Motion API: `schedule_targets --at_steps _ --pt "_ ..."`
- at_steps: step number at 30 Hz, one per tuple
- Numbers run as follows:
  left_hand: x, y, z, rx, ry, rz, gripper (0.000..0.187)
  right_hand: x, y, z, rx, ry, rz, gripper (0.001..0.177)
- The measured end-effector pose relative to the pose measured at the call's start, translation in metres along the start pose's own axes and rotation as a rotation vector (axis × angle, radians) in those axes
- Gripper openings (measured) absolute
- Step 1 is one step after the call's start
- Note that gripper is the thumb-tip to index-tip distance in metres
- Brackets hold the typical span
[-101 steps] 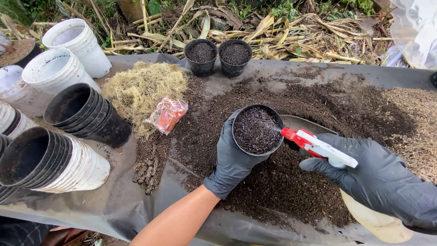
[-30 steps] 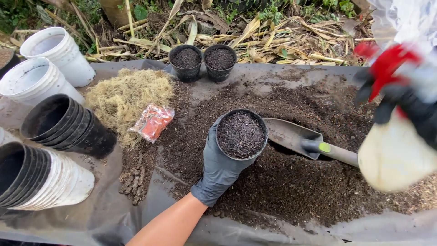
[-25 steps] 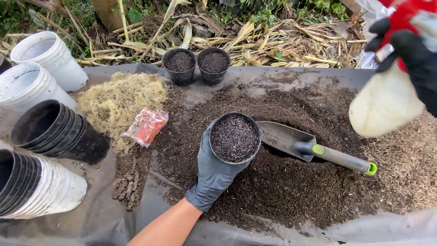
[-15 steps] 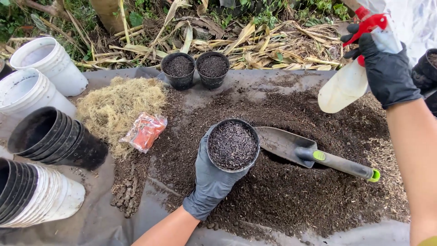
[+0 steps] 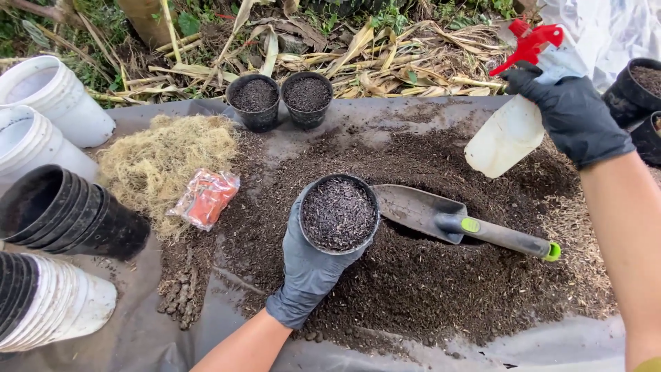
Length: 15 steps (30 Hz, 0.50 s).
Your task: Preparing a seed pot by filling it with soil, adding mulch and seeds, and watering it with a spray bottle.
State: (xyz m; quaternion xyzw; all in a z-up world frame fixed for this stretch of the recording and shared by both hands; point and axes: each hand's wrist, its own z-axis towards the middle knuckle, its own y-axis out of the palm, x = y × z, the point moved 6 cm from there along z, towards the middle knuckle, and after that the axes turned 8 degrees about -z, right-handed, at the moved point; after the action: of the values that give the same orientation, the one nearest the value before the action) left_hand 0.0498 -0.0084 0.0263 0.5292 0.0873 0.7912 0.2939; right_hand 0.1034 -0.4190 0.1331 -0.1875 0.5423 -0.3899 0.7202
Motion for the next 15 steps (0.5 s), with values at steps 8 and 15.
schedule_targets --at_steps 8,15 --pt "-0.036 -0.004 -0.006 0.058 -0.38 -0.894 0.058 -0.126 -0.012 -0.096 0.157 0.504 -0.257 0.083" --pt "-0.031 0.0 -0.003 0.108 -0.399 -0.829 0.059 -0.2 0.036 -0.119 0.064 -0.026 -0.031 0.083"
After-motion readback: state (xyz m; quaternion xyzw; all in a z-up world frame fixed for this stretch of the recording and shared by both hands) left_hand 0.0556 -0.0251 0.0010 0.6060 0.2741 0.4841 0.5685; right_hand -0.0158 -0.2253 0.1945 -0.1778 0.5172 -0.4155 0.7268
